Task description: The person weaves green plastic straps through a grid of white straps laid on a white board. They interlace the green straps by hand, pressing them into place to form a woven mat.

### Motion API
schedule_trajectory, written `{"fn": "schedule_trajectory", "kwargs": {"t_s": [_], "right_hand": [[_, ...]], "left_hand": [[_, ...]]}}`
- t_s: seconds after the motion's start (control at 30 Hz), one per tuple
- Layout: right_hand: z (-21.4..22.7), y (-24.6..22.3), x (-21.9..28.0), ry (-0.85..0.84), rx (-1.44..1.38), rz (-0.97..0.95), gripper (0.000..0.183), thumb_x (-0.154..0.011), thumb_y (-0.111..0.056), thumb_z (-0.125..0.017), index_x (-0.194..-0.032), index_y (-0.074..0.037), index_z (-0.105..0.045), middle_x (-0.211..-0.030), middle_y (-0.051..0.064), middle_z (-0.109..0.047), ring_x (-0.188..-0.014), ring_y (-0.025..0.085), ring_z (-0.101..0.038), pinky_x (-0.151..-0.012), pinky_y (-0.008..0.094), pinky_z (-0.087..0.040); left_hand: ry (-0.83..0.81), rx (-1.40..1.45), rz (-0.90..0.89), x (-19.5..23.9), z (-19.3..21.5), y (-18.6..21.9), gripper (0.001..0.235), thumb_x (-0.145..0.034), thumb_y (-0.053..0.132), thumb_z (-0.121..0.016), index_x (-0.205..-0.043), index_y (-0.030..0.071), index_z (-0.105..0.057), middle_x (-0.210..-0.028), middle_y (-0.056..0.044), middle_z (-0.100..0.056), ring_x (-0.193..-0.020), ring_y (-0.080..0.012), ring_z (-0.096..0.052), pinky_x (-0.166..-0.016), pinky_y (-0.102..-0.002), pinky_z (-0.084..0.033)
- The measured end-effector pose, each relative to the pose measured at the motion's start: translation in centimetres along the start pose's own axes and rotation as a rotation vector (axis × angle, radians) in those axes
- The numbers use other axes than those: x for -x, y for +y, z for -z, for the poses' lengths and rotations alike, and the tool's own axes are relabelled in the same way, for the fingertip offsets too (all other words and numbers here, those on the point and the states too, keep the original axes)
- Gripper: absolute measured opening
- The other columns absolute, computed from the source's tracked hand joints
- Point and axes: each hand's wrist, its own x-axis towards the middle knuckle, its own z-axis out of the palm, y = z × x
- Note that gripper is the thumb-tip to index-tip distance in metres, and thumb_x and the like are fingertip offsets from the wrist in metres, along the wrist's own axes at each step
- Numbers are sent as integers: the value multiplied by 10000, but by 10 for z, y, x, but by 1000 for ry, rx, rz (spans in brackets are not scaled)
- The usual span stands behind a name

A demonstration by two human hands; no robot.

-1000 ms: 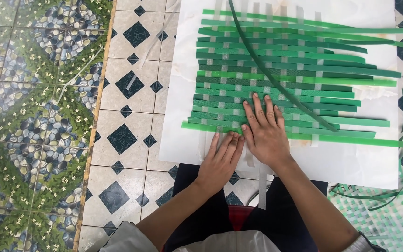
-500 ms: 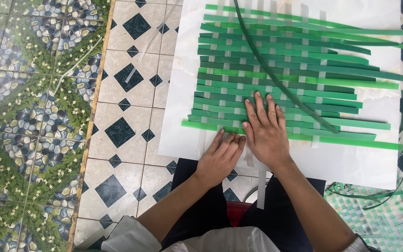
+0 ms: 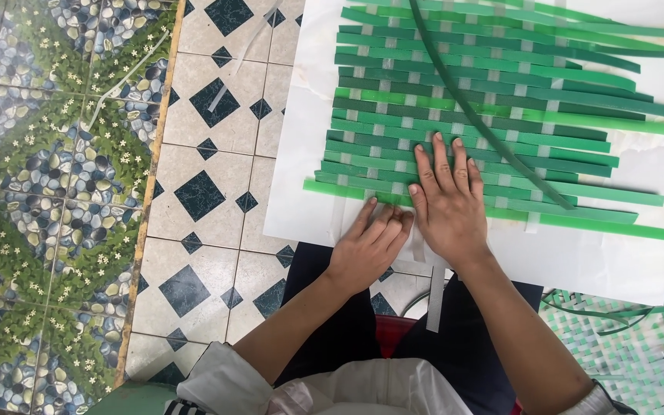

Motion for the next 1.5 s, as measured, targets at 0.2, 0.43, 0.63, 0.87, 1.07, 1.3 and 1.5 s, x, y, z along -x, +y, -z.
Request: {"fn": "schedule_trajectory", "kwargs": {"t_s": [0.2, 0.43, 0.63, 0.87, 1.07, 1.3, 1.5], "right_hand": [[3, -2, -1, -9, -10, -1, 534, -1058, -322, -339, -1559, -143, -300, -1627, 137, -184, -1474, 385, -129, -1138, 517, -155], [-3, 0, -1, 6, 10, -25, 533, -1052, -334, -332, -1557, -170, -291, -1637, 108, -165, -1485, 369, -120, -1138, 510, -152], [-4, -1, -3, -31, -15, -49, 539, -1053, -344, -307, -1563, -173, -266, -1644, 99, -129, -1491, 361, -77, -1141, 512, -121], [-3, -3, -4, -37, -22, -67, 547, -1050, -345, -309, -1563, -161, -261, -1642, 112, -128, -1490, 364, -71, -1137, 519, -121], [-3, -3, -5, -60, -27, -72, 551, -1050, -347, -301, -1565, -160, -250, -1643, 115, -116, -1490, 365, -54, -1140, 516, -105], [0, -5, -4, -55, -35, -73, 549, -1053, -341, -307, -1565, -151, -254, -1641, 123, -119, -1488, 368, -58, -1140, 521, -107], [-1, -5, -2, -37, -26, -69, 545, -1055, -341, -305, -1563, -147, -264, -1638, 128, -136, -1487, 370, -72, -1135, 518, -117]], "left_hand": [[-56, 64, 16, 5, -1, 2, 254, -937, 3, -473, -1114, 42, -650, -929, -95, -553, -1062, -237, -606, -1056, -457, -489], [-169, 197, 211, 4, 26, 0, 309, -876, 100, -630, -1180, 46, -623, -1032, -86, -567, -1088, -253, -571, -1060, -513, -409], [-257, 199, 173, -6, 28, -10, 437, -794, 93, -705, -1207, 13, -587, -1107, -106, -560, -1107, -240, -538, -1018, -470, -351], [-257, 184, 19, -5, 15, -17, 338, -829, 90, -637, -1158, 26, -591, -1123, -126, -547, -1052, -255, -545, -963, -401, -422], [-137, 190, -9, -6, 11, -19, 270, -823, 97, -583, -1076, 13, -621, -987, -130, -543, -978, -280, -585, -949, -389, -465], [-86, 188, -16, -7, 11, -20, 253, -807, 87, -562, -1035, 13, -643, -978, -120, -554, -977, -268, -604, -970, -393, -483], [-80, 222, 6, -3, 10, -18, 221, -784, 66, -612, -1001, 34, -641, -973, -98, -561, -967, -249, -602, -1012, -441, -469]]}}
